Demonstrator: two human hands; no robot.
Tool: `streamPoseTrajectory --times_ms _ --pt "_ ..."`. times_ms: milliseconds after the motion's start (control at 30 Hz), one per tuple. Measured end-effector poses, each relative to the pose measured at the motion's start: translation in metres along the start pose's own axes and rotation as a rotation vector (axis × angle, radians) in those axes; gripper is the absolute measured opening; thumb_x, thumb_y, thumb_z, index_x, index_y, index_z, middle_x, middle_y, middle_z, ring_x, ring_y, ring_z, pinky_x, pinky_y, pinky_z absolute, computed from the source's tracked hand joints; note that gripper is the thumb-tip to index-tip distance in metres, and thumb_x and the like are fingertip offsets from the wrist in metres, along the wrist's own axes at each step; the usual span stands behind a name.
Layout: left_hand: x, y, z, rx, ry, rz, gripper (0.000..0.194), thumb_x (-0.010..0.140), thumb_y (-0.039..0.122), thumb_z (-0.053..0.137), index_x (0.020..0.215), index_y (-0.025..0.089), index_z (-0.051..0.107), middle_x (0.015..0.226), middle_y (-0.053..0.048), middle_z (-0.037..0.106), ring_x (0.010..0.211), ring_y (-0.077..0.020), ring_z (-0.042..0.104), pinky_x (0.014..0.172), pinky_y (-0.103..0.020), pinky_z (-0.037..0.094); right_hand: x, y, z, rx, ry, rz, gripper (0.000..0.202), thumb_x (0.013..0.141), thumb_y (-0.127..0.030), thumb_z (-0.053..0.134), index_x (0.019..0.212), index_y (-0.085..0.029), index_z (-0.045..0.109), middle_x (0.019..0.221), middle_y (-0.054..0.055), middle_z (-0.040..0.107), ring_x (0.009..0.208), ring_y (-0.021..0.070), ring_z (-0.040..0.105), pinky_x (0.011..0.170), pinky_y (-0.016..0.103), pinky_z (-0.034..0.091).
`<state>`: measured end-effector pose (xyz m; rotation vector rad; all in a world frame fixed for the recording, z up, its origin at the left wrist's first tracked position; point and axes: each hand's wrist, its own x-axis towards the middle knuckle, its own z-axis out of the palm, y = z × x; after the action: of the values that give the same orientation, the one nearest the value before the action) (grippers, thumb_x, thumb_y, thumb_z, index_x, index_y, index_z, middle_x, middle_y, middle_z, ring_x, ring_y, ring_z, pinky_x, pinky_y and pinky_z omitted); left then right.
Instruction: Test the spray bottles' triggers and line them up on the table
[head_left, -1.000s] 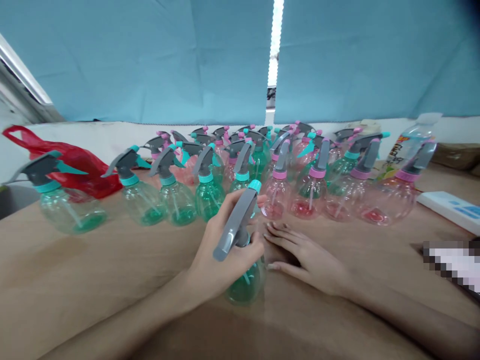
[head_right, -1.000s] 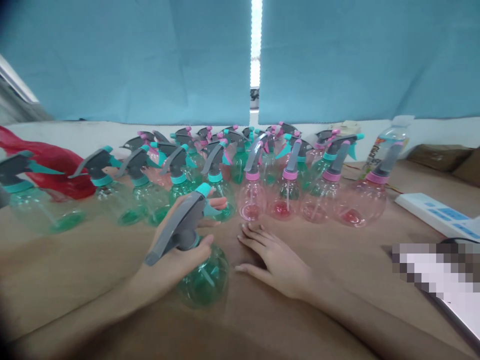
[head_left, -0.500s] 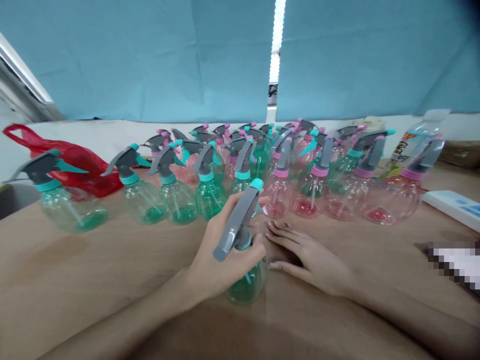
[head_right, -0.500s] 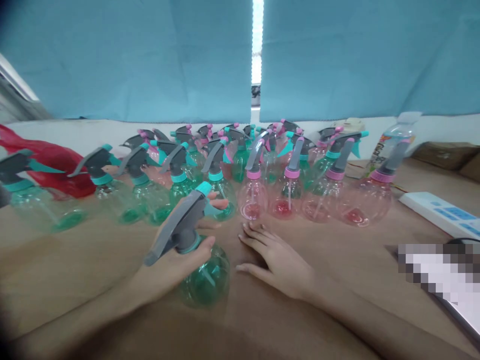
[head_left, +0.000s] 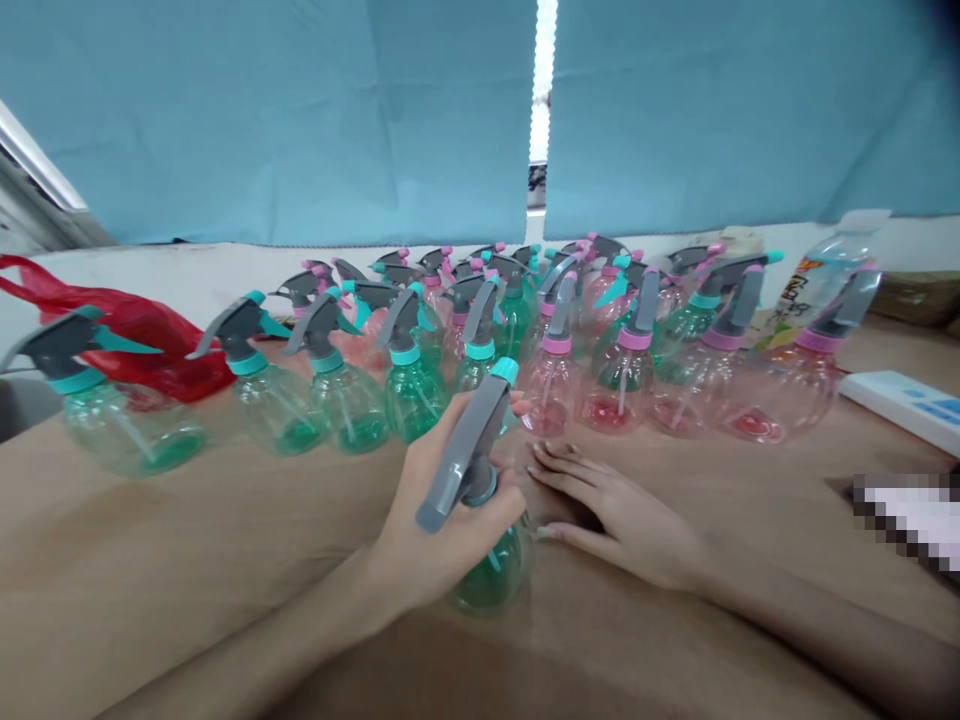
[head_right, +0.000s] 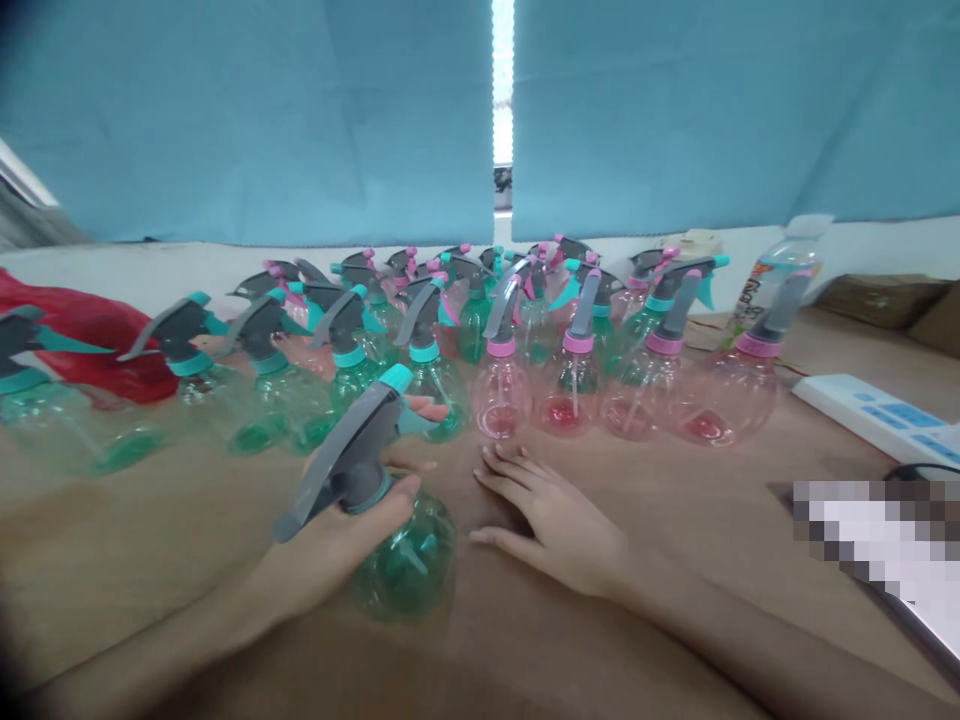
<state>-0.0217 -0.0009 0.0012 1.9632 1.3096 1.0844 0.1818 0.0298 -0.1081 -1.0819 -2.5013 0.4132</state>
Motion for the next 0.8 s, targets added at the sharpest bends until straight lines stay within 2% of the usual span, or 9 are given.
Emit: streamPoseTrajectory --times_ms 267,367,533,633,800 --pt "-0.0009 0.0014 -0.0012 0.021 0.032 0.03 0.022 0.065 0.012 0.047 0.082 0.025 0.043 0.061 0.007 0.038 0.05 -0.0115 0.038 0.048 -0.024 0.034 -0.0007 0.0012 0.0003 -0.003 -0.003 -0.004 0.066 0.088 -0.057 0.048 0.142 -0.021 0.037 0.148 0.005 0.036 0.137 0.0244 0.028 0.113 0.047 0.026" --pt "-0.0009 0.002 -0.0019 -0.007 0.009 0.026 0.021 0.065 0.013 0.048 0.082 0.024 0.044 0.058 0.008 0.036 0.048 -0.0116 0.039 0.048 -0.025 0.035 -0.0007 0.0009 -0.0001 0.002 0.001 0.0 0.066 0.088 -0.057 0.048 0.142 -0.022 0.037 0.148 0.005 0.037 0.137 0.0247 0.029 0.112 0.047 0.026" --pt "-0.0003 0.003 -0.0026 -0.124 -0.044 -0.017 0.017 0.066 0.016 0.048 0.081 0.023 0.045 0.068 0.006 0.048 0.047 -0.01 0.045 0.046 -0.024 0.039 0.0001 -0.0004 -0.0015 -0.004 -0.015 -0.002 0.066 0.088 -0.058 0.047 0.141 -0.02 0.039 0.148 0.006 0.037 0.137 0.0244 0.029 0.113 0.046 0.027" --pt "0.0006 0.0017 -0.0022 -0.079 -0.019 0.015 0.016 0.067 0.016 0.048 0.081 0.023 0.046 0.071 0.005 0.049 0.049 -0.01 0.045 0.047 -0.024 0.039 0.0003 -0.0009 -0.0021 0.006 -0.008 -0.001 0.066 0.088 -0.058 0.047 0.142 -0.02 0.038 0.148 0.006 0.037 0.137 0.0245 0.029 0.113 0.046 0.026" --pt "0.0007 -0.0002 -0.0013 0.019 0.008 0.001 0.038 0.066 0.013 0.049 0.102 0.024 0.05 0.082 0.002 0.057 0.06 -0.014 0.052 0.057 -0.026 0.046 0.0 -0.0006 -0.0017 0.014 -0.006 0.001 0.066 0.088 -0.057 0.048 0.142 -0.021 0.037 0.148 0.006 0.038 0.137 0.0242 0.03 0.113 0.046 0.025"
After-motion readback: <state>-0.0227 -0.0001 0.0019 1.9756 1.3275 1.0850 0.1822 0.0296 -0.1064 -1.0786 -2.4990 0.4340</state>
